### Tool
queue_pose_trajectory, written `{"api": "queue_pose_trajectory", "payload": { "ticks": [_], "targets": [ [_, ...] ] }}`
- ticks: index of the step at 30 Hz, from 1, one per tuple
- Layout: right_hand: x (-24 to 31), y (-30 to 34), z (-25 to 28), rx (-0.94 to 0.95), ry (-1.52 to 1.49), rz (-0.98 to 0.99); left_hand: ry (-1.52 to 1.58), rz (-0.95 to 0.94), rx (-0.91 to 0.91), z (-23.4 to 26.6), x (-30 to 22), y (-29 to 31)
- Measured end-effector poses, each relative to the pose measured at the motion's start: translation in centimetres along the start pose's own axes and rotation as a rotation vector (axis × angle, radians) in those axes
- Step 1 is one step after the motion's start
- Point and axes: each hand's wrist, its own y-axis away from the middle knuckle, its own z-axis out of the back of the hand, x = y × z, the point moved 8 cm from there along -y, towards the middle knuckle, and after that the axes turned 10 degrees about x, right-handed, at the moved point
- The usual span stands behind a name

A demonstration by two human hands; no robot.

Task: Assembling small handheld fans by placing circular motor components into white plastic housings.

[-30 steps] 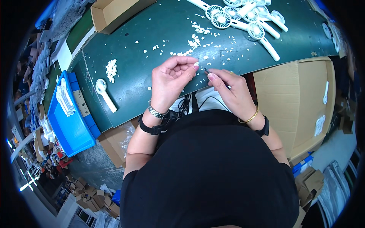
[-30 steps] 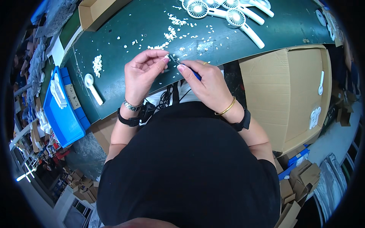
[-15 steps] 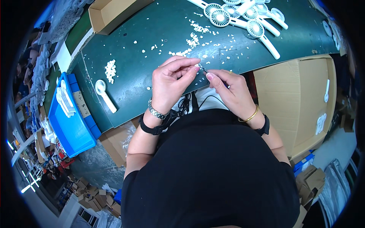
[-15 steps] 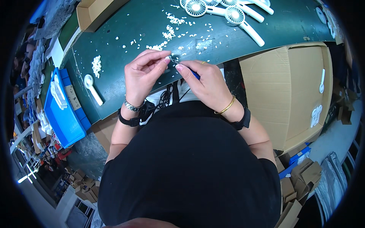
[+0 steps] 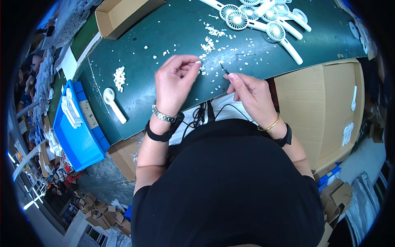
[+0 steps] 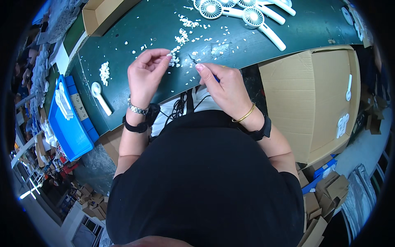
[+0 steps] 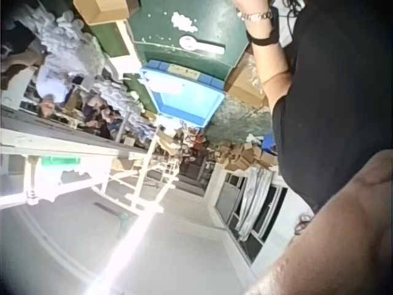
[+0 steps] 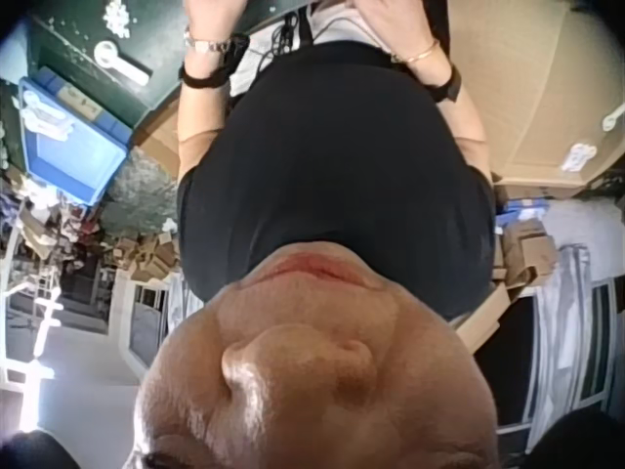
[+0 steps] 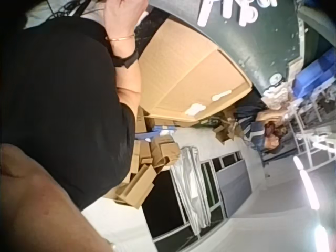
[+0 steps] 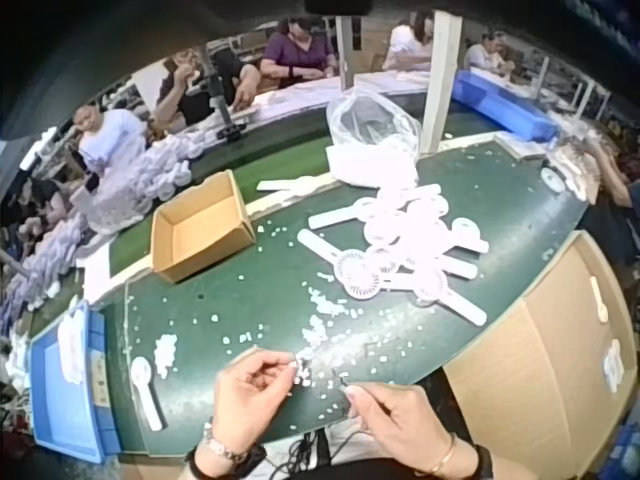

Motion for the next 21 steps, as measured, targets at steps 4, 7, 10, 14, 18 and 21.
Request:
{"api": "queue_pose_trajectory", "payload": {
  "ticks": [4,7,10,14,18,21],
  "targets": [
    [-0.5,0.0,0.4,-0.039,-0.049,-0.019,-0.356,-0.040,0.012,0.7,-1.4,-1.7],
    [-0.5,0.0,0.3,-0.038,-0.047,-0.020,-0.368,-0.144,0.018,0.3,-2.0,-2.7],
    [-0.6,0.1,0.3,-0.038,-0.049,-0.026,-0.396,-0.220,0.047,-0.5,-2.4,-3.8],
    [-0.7,0.2,0.4,-0.034,-0.053,-0.036,-0.490,-0.290,0.105,-1.6,-2.0,-5.1],
    [-0.8,0.2,0.4,-0.033,-0.047,-0.033,-0.591,-0.330,0.129,-2.1,-1.7,-5.4],
    [-0.8,0.1,0.5,-0.032,-0.047,-0.035,-0.603,-0.316,0.136,-2.2,-2.0,-5.5]
  ]
}}
